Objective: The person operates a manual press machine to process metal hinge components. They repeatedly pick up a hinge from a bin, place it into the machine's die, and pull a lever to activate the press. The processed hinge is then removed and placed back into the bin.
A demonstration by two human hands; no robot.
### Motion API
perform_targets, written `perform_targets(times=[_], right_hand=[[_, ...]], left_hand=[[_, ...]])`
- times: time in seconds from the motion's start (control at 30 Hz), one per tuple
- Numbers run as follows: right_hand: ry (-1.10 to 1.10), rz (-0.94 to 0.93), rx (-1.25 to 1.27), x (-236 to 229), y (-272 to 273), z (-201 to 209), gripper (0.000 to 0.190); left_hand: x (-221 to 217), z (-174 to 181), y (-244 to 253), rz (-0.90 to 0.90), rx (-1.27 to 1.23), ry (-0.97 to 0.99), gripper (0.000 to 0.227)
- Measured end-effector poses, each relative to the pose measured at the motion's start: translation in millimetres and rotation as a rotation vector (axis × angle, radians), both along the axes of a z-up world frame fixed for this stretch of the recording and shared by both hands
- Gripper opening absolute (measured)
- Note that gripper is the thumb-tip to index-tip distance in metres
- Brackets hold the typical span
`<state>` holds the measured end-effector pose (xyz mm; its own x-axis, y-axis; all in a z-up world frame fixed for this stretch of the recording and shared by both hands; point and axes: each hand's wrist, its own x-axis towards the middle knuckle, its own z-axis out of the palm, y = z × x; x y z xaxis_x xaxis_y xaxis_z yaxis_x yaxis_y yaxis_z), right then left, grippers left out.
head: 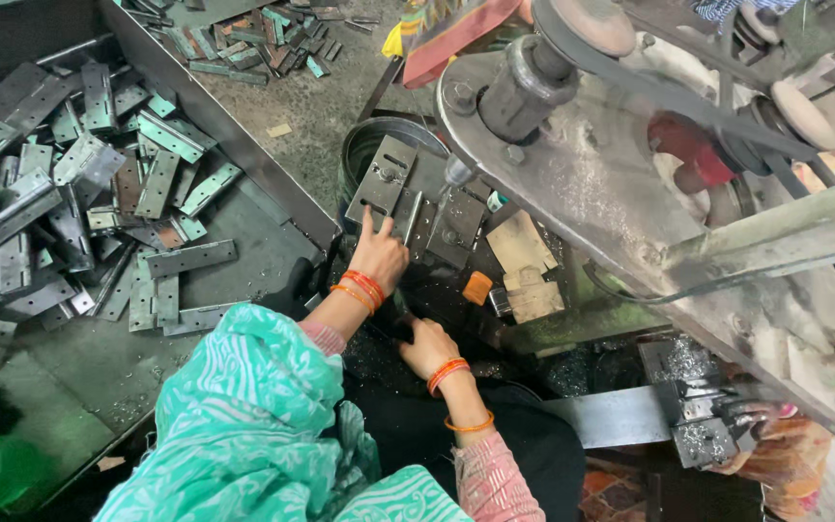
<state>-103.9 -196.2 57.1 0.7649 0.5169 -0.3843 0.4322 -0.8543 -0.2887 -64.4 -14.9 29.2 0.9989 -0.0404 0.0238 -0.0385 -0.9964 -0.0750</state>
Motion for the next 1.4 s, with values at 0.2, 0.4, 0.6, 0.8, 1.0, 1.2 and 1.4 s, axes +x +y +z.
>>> perform_targets(times=[0.2, 0.4, 0.6, 0.8, 1.0, 1.2, 1.4], right_hand=[[-0.049, -0.002, 0.025, -5, -2, -5, 0.051], [-0.056, -0.005, 0.198, -1, -13, -11, 0.058], [-0.119, -0.171, 0.634, 34, -25, -18, 0.056], [0.093, -0.551, 1.135, 81, -26, -33, 0.048], [-0.206, -0.425, 1.296, 106, -34, -24, 0.030], [-0.603, 0.113, 0.676, 88, 14, -33, 0.035], [-0.452, 0.135, 0.700, 77, 28, -19, 0.026]], left_hand=[[-8, -7, -1, 0.028, 0.169, -0.275, 0.030], [-14, 18, 0, -0.052, 0.013, -0.449, 0.024], [-27, 41, 18, -0.041, -0.608, -0.793, 0.038], [17, 1, 17, 0.077, -1.365, -0.735, 0.021], [40, 1, 25, 0.182, -1.275, -0.536, 0.029], [37, -6, 32, 0.253, -0.458, -0.453, 0.045], [24, -9, 19, 0.114, -0.372, -0.044, 0.051]])
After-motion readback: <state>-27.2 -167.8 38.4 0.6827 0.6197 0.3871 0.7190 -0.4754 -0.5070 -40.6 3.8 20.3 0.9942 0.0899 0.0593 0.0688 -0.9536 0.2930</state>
